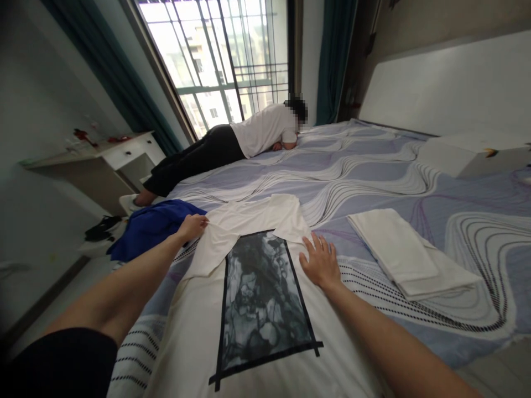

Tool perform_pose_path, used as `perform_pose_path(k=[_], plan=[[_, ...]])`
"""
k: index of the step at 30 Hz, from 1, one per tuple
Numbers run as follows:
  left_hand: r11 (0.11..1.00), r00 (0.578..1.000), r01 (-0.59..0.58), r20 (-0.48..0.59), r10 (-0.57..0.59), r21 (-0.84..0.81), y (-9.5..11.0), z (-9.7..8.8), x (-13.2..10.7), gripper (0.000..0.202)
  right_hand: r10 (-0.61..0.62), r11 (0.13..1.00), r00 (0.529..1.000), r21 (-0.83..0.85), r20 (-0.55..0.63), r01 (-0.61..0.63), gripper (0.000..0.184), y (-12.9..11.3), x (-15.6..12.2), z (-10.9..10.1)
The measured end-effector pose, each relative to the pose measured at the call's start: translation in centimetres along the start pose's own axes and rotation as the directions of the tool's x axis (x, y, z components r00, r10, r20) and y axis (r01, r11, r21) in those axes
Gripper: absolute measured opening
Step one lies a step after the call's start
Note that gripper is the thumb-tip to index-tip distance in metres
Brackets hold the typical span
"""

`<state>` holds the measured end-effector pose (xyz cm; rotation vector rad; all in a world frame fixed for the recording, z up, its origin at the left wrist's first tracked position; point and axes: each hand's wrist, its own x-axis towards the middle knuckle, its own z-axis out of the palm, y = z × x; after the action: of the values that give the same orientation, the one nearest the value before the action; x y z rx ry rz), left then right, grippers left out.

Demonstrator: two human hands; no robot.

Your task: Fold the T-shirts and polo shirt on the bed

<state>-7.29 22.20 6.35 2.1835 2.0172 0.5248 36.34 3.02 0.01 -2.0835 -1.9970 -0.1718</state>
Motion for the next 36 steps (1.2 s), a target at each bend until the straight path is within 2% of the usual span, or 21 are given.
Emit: perform_pose_path(k=[2,4,6,9,11,14,17,19,24,26,29,32,34,36], plan=[[1.000,0.999,0.024,-0.041,-0.024,-0.012,-0.2,0.2,-0.8,0.033,-0.006,1.000,1.000,-0.001,0.004,0.006,0.052,0.0,0.0,0.0],[0.998,0.996,0.044,-0.081,-0.046,-0.033,-0.2,0.3,-2.6,0.050,-0.013,1.000,1.000,-0.003,0.002,0.013,0.052,0.1,0.0,0.1],[0.997,0.995,0.046,-0.088,-0.051,-0.067,-0.4,0.4,-5.8,0.063,-0.018,1.000,1.000,-0.002,0.002,0.018,0.053,0.2,-0.1,0.2],[0.990,0.999,-0.041,0.000,0.042,-0.131,-1.1,0.5,-12.1,0.077,-0.008,1.000,1.000,0.011,-0.008,0.008,0.058,0.3,-0.1,0.4],[0.978,0.991,-0.131,0.013,0.135,-0.163,-1.6,0.5,-16.2,0.078,0.022,0.999,0.999,0.036,-0.036,-0.021,0.064,0.5,0.0,0.5],[0.986,0.994,-0.093,-0.073,0.083,-0.142,-1.4,0.6,-19.9,0.059,0.096,0.991,0.991,0.104,-0.093,-0.086,0.068,0.8,0.2,0.4],[0.993,0.997,-0.008,-0.083,-0.001,-0.116,-0.5,0.8,-20.6,0.036,0.177,0.974,0.976,0.165,-0.128,-0.155,0.063,1.1,0.6,0.1],[0.993,0.993,0.044,-0.108,-0.056,-0.107,-0.1,0.9,-20.5,0.028,0.203,0.967,0.972,0.181,-0.114,-0.181,0.055,1.4,1.0,0.0],[0.983,0.945,0.134,-0.281,-0.165,-0.126,-0.3,1.1,-20.8,0.015,0.086,0.979,0.995,0.188,-0.058,-0.074,0.039,3.3,1.5,0.0],[0.985,0.934,0.116,-0.325,-0.151,-0.124,-0.5,1.2,-21.0,0.013,0.070,0.987,0.993,0.153,-0.095,-0.055,0.041,4.2,1.6,-0.1],[0.996,0.935,-0.023,-0.355,-0.009,-0.086,-0.7,1.4,-20.9,0.027,0.029,0.995,0.986,0.096,-0.165,-0.013,0.048,4.0,2.2,-0.9],[0.992,0.953,-0.087,-0.299,0.055,-0.092,-0.8,1.5,-20.6,0.037,-0.094,0.979,0.987,0.168,-0.128,0.115,0.047,0.6,3.8,-1.9],[0.991,0.970,-0.053,-0.243,0.021,-0.126,-1.0,1.6,-20.4,0.038,-0.167,0.936,0.986,0.313,-0.008,0.161,0.042,-3.7,5.2,-2.2],[0.989,0.978,-0.014,-0.209,-0.018,-0.151,-1.2,1.7,-20.3,0.042,-0.194,0.884,0.974,0.451,0.116,0.122,0.041,-9.0,6.8,-2.1]])
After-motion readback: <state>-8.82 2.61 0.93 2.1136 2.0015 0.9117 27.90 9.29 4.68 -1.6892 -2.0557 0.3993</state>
